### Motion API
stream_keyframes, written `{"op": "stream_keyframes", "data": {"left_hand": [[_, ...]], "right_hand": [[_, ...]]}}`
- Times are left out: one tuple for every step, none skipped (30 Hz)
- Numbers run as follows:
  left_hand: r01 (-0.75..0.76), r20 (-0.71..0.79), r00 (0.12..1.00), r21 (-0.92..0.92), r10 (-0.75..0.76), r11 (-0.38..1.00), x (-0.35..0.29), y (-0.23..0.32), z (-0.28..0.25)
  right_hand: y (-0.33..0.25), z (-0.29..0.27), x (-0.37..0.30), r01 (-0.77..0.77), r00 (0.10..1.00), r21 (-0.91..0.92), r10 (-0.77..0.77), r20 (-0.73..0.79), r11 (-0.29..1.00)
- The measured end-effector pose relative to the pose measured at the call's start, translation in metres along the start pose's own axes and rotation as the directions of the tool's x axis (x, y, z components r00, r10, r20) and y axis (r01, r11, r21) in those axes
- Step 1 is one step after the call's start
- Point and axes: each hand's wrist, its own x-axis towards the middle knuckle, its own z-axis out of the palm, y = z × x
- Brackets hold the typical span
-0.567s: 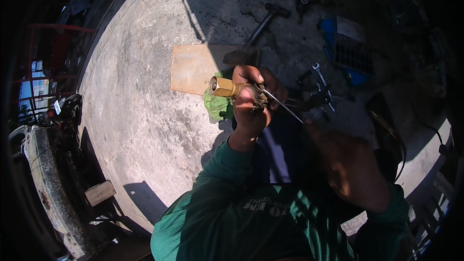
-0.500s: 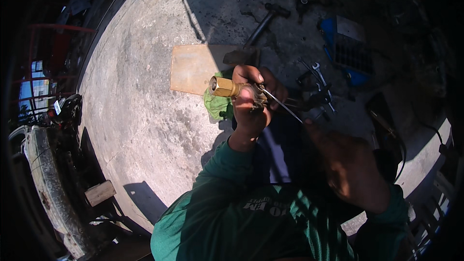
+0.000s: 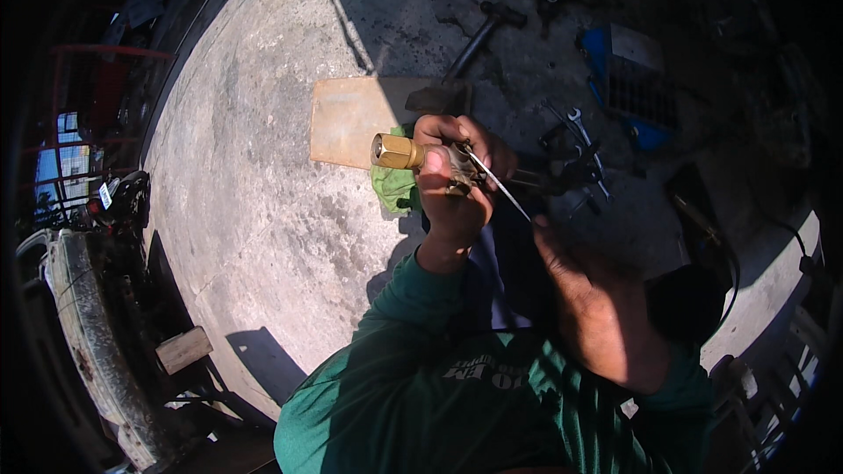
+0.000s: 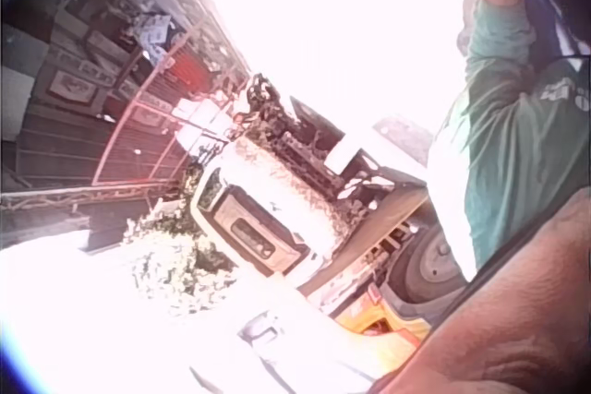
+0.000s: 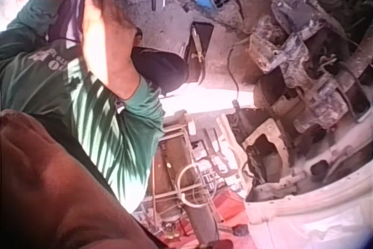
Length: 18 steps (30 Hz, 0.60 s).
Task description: The person assembles a mechanical part using a wrench and screwdriver. They tighten and adjust components while sitting on the floor in a workshop environment.
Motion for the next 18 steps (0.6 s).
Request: {"op": "stream_keyframes", "data": {"left_hand": [[-0.004, 0.007, 1.0, -0.006, 0.004, 1.0, 0.0, 0.0, -0.001], [-0.008, 0.014, 1.0, -0.013, 0.008, 1.0, 0.0, 0.0, -0.001], [-0.005, -0.007, 1.0, -0.021, 0.005, 1.0, -0.001, 0.0, 0.0], [0.0, -0.027, 1.0, -0.026, -0.001, 1.0, -0.001, -0.001, 0.002], [0.003, -0.048, 0.999, -0.03, -0.005, 1.0, -0.001, 0.0, 0.005], [0.013, -0.057, 0.998, -0.03, -0.015, 0.999, 0.0, 0.0, 0.007], [0.031, -0.059, 0.998, -0.044, -0.034, 0.999, 0.003, -0.004, 0.011], [0.047, -0.07, 0.996, -0.057, -0.051, 0.997, 0.003, -0.006, 0.012], [0.081, -0.08, 0.993, -0.099, -0.089, 0.992, 0.006, -0.007, 0.012], [0.088, -0.157, 0.982, -0.106, -0.104, 0.99, 0.003, -0.002, 0.006], [0.099, -0.171, 0.978, -0.105, -0.116, 0.99, 0.001, 0.007, 0.0], [0.104, -0.214, 0.971, -0.009, -0.103, 0.995, 0.001, 0.011, 0.005], [0.147, -0.189, 0.97, -0.033, -0.151, 0.989, 0.004, 0.014, -0.002], [0.157, -0.188, 0.971, 0.026, -0.15, 0.987, 0.009, 0.02, -0.005], [0.183, -0.136, 0.976, 0.098, -0.169, 0.978, 0.015, 0.021, -0.009], [0.223, -0.071, 0.973, 0.08, -0.218, 0.971, 0.024, 0.025, -0.006], [0.29, -0.011, 0.957, 0.081, -0.291, 0.953, 0.033, 0.028, -0.003], [0.354, 0.049, 0.932, 0.084, -0.359, 0.932, 0.042, 0.027, 0.0]], "right_hand": [[-0.003, 0.005, -0.001, -0.016, 1.0, -0.007, 0.016, -0.007, 1.0], [-0.006, 0.01, -0.002, -0.032, 0.999, -0.013, 0.032, -0.014, 0.999], [-0.012, 0.015, -0.003, -0.049, 0.999, -0.005, 0.049, -0.02, 0.999], [-0.016, 0.022, -0.003, -0.066, 0.997, 0.007, 0.067, -0.028, 0.998], [-0.017, 0.028, -0.003, -0.093, 0.996, 0.069, 0.093, 0.008, 0.993], [-0.013, 0.044, -0.006, -0.027, 1.0, -0.041, 0.027, -0.003, 0.999], [-0.005, 0.064, -0.01, 0.022, 1.0, -0.161, -0.024, -0.011, 0.987], [-0.002, 0.066, -0.014, 0.042, 0.998, -0.216, -0.049, -0.03, 0.976], [0.003, 0.066, -0.017, 0.061, 0.996, -0.27, -0.078, -0.053, 0.961], [0.003, 0.048, -0.018, 0.056, 0.992, -0.253, -0.083, -0.096, 0.966], [0.005, 0.022, -0.02, 0.038, 0.989, -0.245, -0.072, -0.13, 0.969], [0.016, -0.005, -0.024, -0.052, 0.991, -0.189, 0.027, -0.132, 0.981], [0.029, -0.032, -0.03, -0.147, 0.982, -0.135, 0.128, -0.14, 0.98], [0.049, -0.057, -0.033, -0.298, 0.951, -0.024, 0.295, -0.093, 0.954], [0.082, -0.071, -0.05, -0.376, 0.909, 0.0, 0.369, -0.194, 0.927], [0.121, -0.084, -0.067, -0.434, 0.859, 0.036, 0.425, -0.285, 0.9], [0.167, -0.09, -0.084, -0.439, 0.866, -0.016, 0.419, -0.272, 0.898], [0.208, -0.086, -0.096, -0.442, 0.874, -0.069, 0.412, -0.256, 0.894]]}}
